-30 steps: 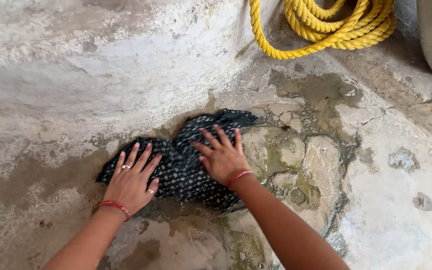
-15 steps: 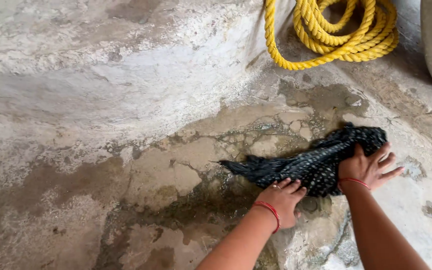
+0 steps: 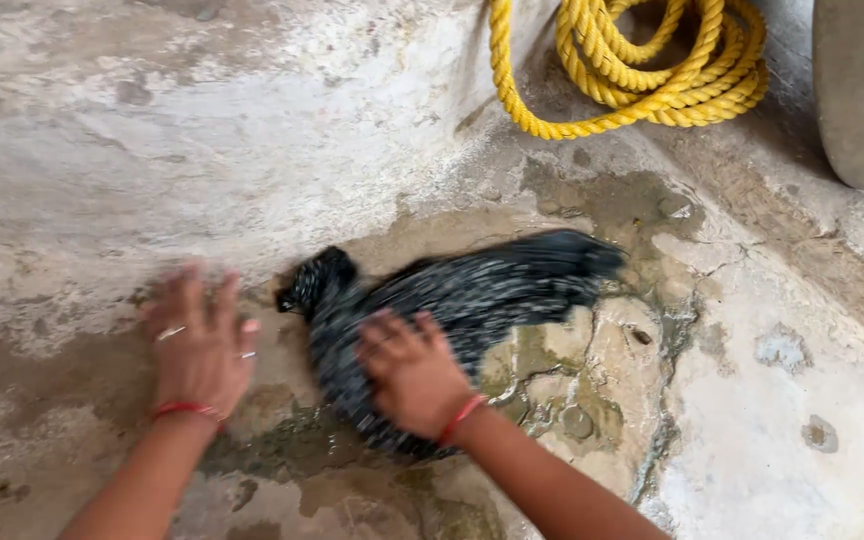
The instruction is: Hand-wash a small black cloth and use it to scrub the floor.
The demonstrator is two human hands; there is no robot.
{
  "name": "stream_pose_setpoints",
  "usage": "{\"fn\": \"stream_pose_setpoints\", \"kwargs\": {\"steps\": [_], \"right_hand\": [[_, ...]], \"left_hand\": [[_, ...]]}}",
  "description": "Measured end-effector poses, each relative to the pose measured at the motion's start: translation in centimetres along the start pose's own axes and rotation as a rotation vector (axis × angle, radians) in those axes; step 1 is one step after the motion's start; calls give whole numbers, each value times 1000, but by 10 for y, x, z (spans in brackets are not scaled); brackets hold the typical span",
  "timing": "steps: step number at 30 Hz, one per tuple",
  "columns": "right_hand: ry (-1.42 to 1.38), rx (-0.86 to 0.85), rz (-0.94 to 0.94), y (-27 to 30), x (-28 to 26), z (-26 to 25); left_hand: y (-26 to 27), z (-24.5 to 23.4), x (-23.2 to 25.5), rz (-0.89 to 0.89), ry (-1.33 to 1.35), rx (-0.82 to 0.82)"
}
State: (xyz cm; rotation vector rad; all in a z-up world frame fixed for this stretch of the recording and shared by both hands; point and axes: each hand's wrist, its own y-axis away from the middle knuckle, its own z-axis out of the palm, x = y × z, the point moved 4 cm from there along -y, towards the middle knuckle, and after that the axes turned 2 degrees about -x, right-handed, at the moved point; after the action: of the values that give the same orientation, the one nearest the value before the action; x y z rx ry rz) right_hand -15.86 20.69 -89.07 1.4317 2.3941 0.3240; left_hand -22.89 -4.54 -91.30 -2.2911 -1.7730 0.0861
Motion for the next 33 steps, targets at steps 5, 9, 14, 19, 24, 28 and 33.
{"fn": "stream_pose_setpoints", "kwargs": {"steps": [5,9,14,19,24,28,33], "right_hand": [[57,41,-297,-25,18,-12],[96,16,-12,-57,83,-55],[35,288,356,-63,208,-39],[129,577,798,14,288,-32],[-263,478,1237,49,297,-20],[-148,450,1073,-1,242,-4],[-137,7,515,-40,44,-59]], "left_hand": [[8,7,1,47,133,41],[13,5,6,110,71,-72],[9,-4,13,150,7,-107],[5,-7,16,174,2,-98],[2,-1,12,189,-64,-118],[-7,5,9,205,-100,-115],[-17,-1,14,156,-110,-211]]}}
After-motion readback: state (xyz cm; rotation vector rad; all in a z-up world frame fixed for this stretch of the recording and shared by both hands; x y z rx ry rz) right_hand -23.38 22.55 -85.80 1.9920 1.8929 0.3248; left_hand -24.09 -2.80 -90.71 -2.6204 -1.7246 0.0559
